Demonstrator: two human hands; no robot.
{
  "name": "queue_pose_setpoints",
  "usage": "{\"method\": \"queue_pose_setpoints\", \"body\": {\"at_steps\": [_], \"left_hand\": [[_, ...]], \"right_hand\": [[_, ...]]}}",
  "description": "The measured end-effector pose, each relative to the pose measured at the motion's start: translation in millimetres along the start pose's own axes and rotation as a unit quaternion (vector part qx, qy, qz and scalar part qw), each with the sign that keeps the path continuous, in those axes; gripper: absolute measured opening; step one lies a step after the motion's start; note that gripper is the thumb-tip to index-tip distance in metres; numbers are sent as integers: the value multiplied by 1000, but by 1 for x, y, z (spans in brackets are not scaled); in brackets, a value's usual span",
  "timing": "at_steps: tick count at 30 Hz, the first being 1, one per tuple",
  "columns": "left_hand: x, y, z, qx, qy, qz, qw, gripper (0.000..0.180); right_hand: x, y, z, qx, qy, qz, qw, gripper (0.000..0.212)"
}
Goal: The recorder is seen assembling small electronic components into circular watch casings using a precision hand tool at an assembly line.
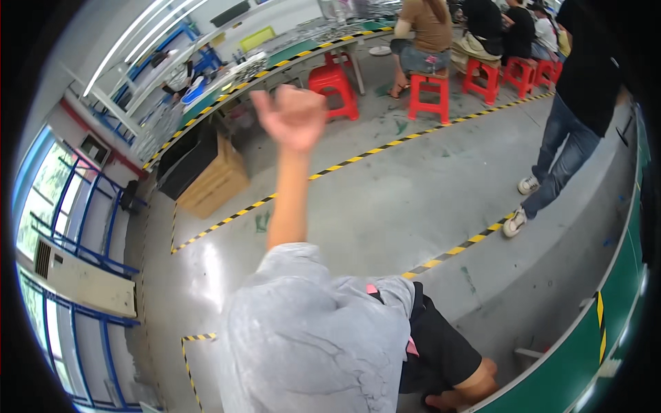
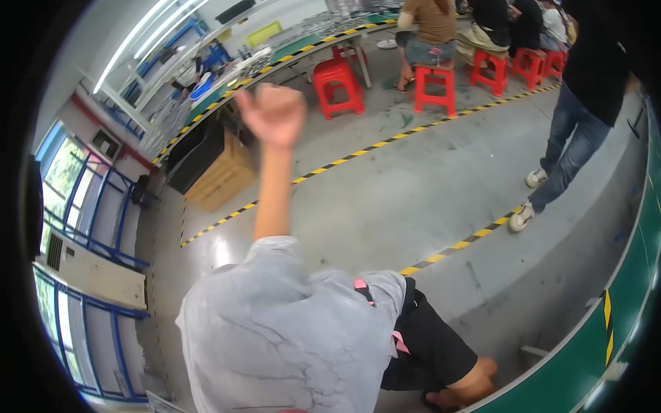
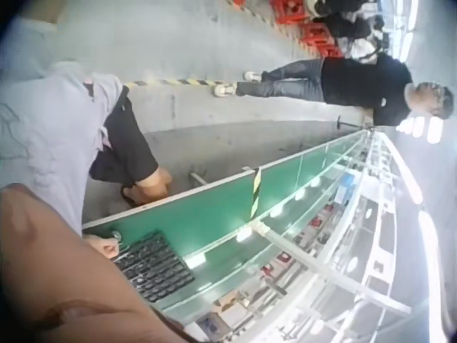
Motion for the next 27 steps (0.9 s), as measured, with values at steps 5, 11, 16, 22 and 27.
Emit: {"method": "queue_pose_setpoints", "body": {"at_steps": [5, 11, 16, 22, 27], "left_hand": [[-166, 23, 65, 89, 248, 258, 929, 59], [-419, -167, 172, -188, 603, -21, 775, 22], [-465, -262, 211, -506, 412, -144, 744, 45], [-488, -281, 213, -594, 436, -91, 670, 29], [-501, -267, 232, -603, 429, -139, 657, 28]], "right_hand": [[19, -10, -16, -67, 42, -44, 996, 19], [3, -29, -14, 37, 14, -11, 999, 18], [83, -24, -11, 94, -22, -26, 995, 18], [84, -29, -7, 149, -56, -81, 984, 17], [44, -26, -9, 163, -64, -143, 974, 17]]}}
Point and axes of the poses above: each hand's wrist, its own z-axis away from the middle knuckle, its own y-axis out of the back of the hand, x = y × z, the point moved 1 cm from there along -z, towards the middle knuckle, and after that the axes turned 10 degrees about y, right-handed, at the moved point
